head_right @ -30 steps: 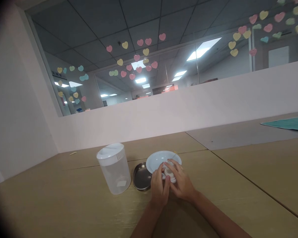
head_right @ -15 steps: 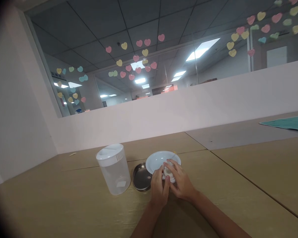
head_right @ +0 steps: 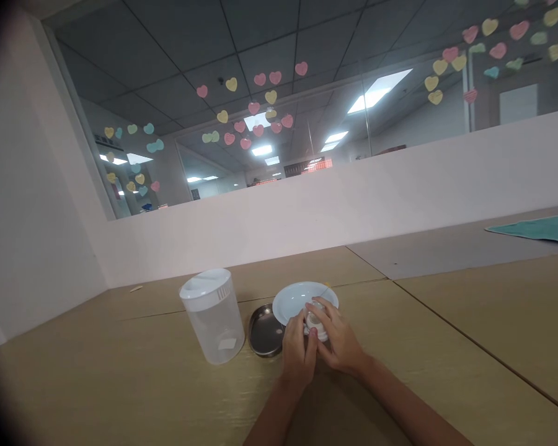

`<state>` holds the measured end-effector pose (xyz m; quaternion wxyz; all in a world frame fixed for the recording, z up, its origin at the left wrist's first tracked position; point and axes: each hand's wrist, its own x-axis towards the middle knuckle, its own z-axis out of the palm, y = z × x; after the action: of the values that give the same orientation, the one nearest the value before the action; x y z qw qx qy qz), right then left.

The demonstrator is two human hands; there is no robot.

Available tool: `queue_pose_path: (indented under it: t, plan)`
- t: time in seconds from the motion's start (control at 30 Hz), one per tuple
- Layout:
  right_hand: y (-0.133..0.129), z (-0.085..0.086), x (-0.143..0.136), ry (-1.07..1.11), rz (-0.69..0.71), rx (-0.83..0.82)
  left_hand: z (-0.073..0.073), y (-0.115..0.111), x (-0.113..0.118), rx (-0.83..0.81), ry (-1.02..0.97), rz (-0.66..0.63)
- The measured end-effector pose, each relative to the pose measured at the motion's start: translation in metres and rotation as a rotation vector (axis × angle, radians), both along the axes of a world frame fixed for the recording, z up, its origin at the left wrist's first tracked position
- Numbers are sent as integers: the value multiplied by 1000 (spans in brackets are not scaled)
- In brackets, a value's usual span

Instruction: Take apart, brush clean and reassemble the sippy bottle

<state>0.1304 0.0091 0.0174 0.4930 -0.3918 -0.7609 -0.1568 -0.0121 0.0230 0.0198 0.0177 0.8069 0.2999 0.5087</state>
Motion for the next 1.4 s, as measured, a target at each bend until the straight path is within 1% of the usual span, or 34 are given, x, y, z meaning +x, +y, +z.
queue_pose_path:
  t: [0.23, 0.47, 0.73, 1.1, 1.4]
  plan:
    - [0, -1, 0, 7, -2, -4, 2, -1, 0, -66, -3, -44]
    - [1, 0, 0, 0, 2, -5, 0, 0, 0, -50, -18, -33]
    - [0, 0, 0, 0, -13, 3, 0, -2, 0, -71, -18, -41]
    - [1, -2, 0, 0, 8, -6, 0, -1, 0, -87, -14, -51]
    - [1, -2, 1, -1, 9, -21, 0, 0, 0, -66, -12, -40]
